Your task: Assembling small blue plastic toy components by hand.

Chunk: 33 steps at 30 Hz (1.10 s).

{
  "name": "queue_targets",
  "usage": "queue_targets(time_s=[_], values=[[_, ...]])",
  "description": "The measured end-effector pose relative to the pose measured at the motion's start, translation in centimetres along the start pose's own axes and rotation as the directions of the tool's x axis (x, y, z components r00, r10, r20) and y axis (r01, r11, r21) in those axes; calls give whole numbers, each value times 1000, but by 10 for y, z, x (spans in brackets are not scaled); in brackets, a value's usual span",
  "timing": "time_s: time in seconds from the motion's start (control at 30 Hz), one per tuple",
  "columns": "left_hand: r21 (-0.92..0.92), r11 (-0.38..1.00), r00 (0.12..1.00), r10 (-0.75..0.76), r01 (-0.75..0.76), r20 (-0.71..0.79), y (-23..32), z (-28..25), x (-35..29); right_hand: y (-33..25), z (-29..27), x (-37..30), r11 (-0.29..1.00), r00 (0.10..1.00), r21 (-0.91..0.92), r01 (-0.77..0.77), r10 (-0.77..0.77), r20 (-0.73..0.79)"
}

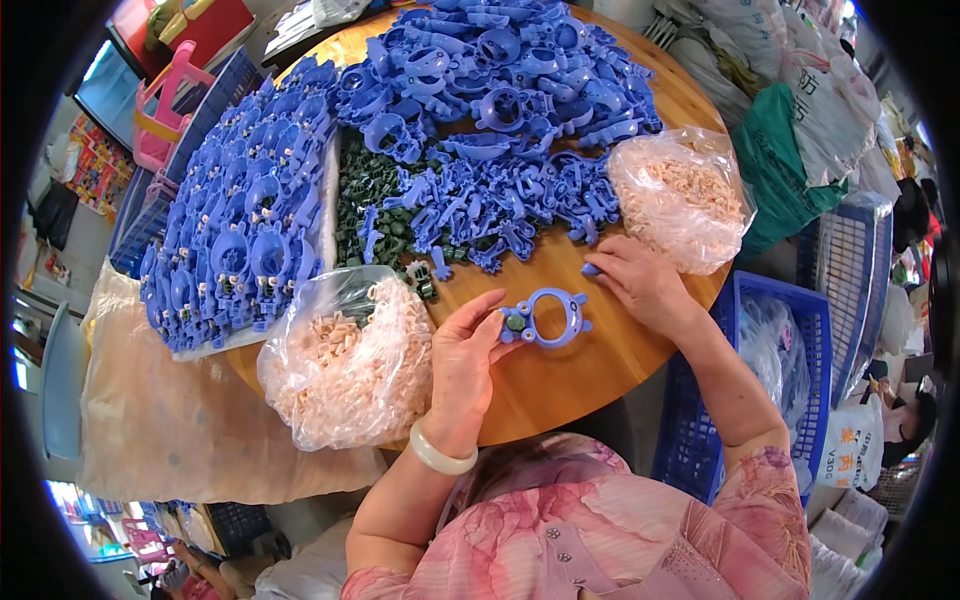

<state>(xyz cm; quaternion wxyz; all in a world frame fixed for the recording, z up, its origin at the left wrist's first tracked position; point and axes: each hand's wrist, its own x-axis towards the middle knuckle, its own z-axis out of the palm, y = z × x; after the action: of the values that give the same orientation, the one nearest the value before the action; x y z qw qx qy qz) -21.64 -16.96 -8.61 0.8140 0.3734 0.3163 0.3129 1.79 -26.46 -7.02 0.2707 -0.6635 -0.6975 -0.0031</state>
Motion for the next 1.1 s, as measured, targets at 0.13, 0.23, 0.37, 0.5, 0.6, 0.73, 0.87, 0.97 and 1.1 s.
queue_targets(time_s=[0.13,0.23,0.37,0.5,0.6,0.73,0.87,0.97,1.1], values=[[16,1000,1000,6,-6,-26,0,4,-1,-17,-11,5,989,996,141,-43,53,-67],[15,999,1000,30,-30,-6,-2,5,-2,-42,-13,11,969,995,243,32,-8,-99],[30,999,999,31,-31,-14,-2,9,-2,-61,-9,15,980,998,191,49,-42,-43],[-5,1000,1000,12,-12,-12,0,9,-3,-68,-5,17,983,998,175,51,-46,-32],[-17,1000,1000,6,-6,-11,-1,8,-3,-70,-4,18,984,998,166,63,-60,-22],[-9,1000,1000,-12,12,-19,-1,8,-3,-70,-3,18,983,998,173,68,-69,-5],[-12,1000,1000,3,-4,-21,1,8,-4,-70,-6,20,987,995,133,90,-94,22],[-3,1000,1000,-4,4,-25,1,9,-4,-68,-6,21,988,994,123,99,-104,37],[-8,1000,1000,-3,3,-23,1,10,-4,-67,-5,21,986,992,109,126,-128,6]])
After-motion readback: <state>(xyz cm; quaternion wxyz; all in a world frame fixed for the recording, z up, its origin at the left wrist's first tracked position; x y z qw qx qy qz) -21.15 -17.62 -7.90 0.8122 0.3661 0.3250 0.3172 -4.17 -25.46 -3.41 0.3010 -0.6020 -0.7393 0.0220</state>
